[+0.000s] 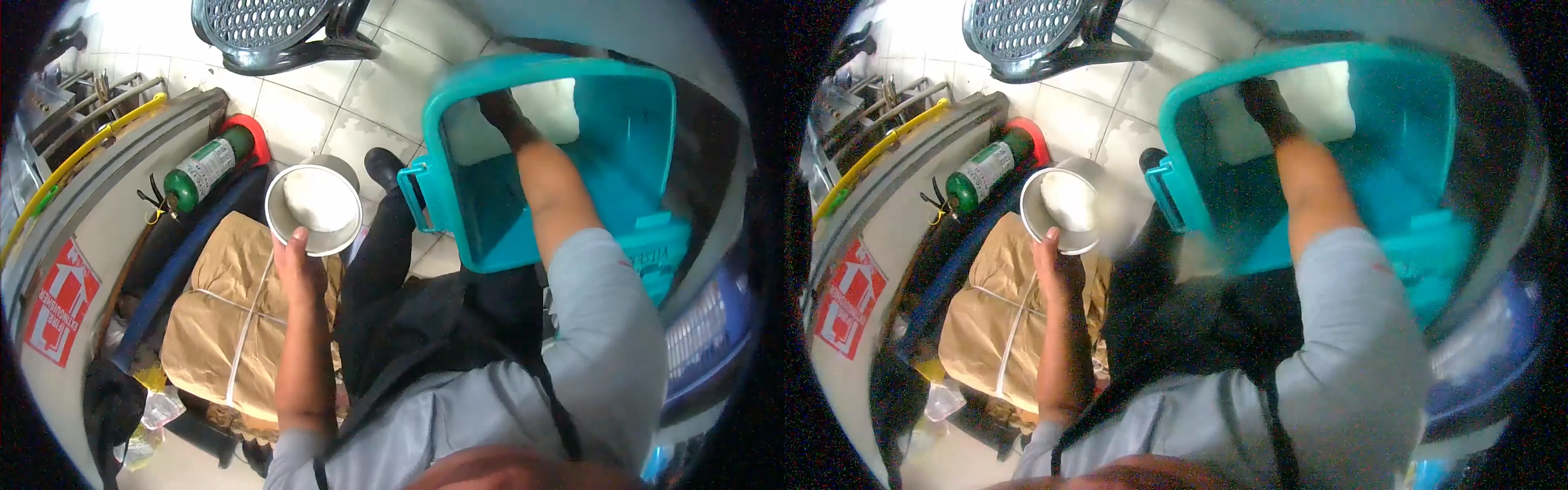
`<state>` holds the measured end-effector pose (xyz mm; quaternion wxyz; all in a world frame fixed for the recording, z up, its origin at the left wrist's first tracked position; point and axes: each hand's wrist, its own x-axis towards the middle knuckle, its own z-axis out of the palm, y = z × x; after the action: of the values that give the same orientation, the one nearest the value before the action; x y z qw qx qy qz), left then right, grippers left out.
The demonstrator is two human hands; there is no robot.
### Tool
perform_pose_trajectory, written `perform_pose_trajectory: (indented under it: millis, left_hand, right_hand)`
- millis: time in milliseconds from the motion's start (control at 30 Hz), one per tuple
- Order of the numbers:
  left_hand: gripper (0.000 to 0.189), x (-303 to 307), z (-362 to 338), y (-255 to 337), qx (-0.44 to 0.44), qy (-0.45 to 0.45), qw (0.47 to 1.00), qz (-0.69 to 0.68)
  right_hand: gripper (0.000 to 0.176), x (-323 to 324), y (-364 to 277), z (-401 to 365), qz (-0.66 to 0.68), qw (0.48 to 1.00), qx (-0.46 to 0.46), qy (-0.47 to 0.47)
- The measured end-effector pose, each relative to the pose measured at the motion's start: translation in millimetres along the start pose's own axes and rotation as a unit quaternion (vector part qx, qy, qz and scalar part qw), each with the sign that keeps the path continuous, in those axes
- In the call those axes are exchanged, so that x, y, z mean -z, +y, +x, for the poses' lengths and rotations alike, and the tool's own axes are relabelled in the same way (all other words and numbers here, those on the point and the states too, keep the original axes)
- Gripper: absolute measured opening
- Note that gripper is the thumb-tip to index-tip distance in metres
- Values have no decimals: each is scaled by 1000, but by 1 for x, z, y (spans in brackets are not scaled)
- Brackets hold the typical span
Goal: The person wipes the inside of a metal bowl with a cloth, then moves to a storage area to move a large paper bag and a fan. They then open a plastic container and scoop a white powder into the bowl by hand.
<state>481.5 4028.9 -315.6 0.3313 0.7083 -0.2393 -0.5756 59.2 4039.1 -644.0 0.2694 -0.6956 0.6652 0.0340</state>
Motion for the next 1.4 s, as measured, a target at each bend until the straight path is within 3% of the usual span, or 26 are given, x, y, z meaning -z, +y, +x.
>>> perform_pose_trajectory:
  millis: [67, 100, 233, 300, 433, 533, 667, 800, 867, 900, 1067, 1133, 1233, 1333, 1400]
  left_hand:
    - [56, 14, -1, -10, -15, -25, 992, 120]
    - [60, -15, -10, 14, 10, -51, 998, -26]
    - [70, -32, -27, 34, -8, -83, 995, -53]
    - [69, -39, -33, 44, -9, -103, 993, -54]
    - [63, -57, -34, 59, -35, -152, 987, -32]
    - [60, -76, -29, 75, -86, -200, 972, 90]
    - [64, -113, -26, 80, -81, -240, 965, 64]
    - [67, -148, -34, 86, -112, -286, 949, 78]
    - [70, -162, -36, 89, -119, -294, 945, 78]
    - [71, -166, -40, 92, -118, -306, 941, 81]
    - [70, -179, -45, 93, -81, -315, 943, 66]
    - [69, -177, -39, 91, -76, -322, 942, 59]
    - [67, -164, -28, 88, -61, -333, 941, 29]
    - [60, -140, -8, 81, -75, -302, 950, 30]
    - [58, -114, 4, 85, -78, -266, 954, 111]
  right_hand:
    - [26, 19, -7, -22, 41, 999, -6, 27]
    - [25, 34, -11, -34, 82, 995, -8, 58]
    - [22, 111, -32, -68, 140, 984, -95, 58]
    - [20, 142, -33, -84, 113, 985, -123, -34]
    - [19, 244, -63, -133, 226, 970, -90, -6]
    - [19, 291, -73, -163, 189, 977, -87, 51]
    - [25, 375, -115, -196, 202, 974, -89, 43]
    - [22, 418, -159, -198, 115, 989, -47, 83]
    - [15, 447, -197, -188, -38, 992, -112, -33]
    - [10, 445, -204, -185, -64, 994, -91, 13]
    - [15, 466, -226, -182, -145, 986, -31, 73]
    - [15, 485, -223, -194, -154, 981, -109, 48]
    - [16, 497, -192, -216, -123, 983, -128, 43]
    - [18, 440, -129, -202, -44, 982, -183, -22]
    - [23, 344, -63, -164, -5, 973, -218, -76]
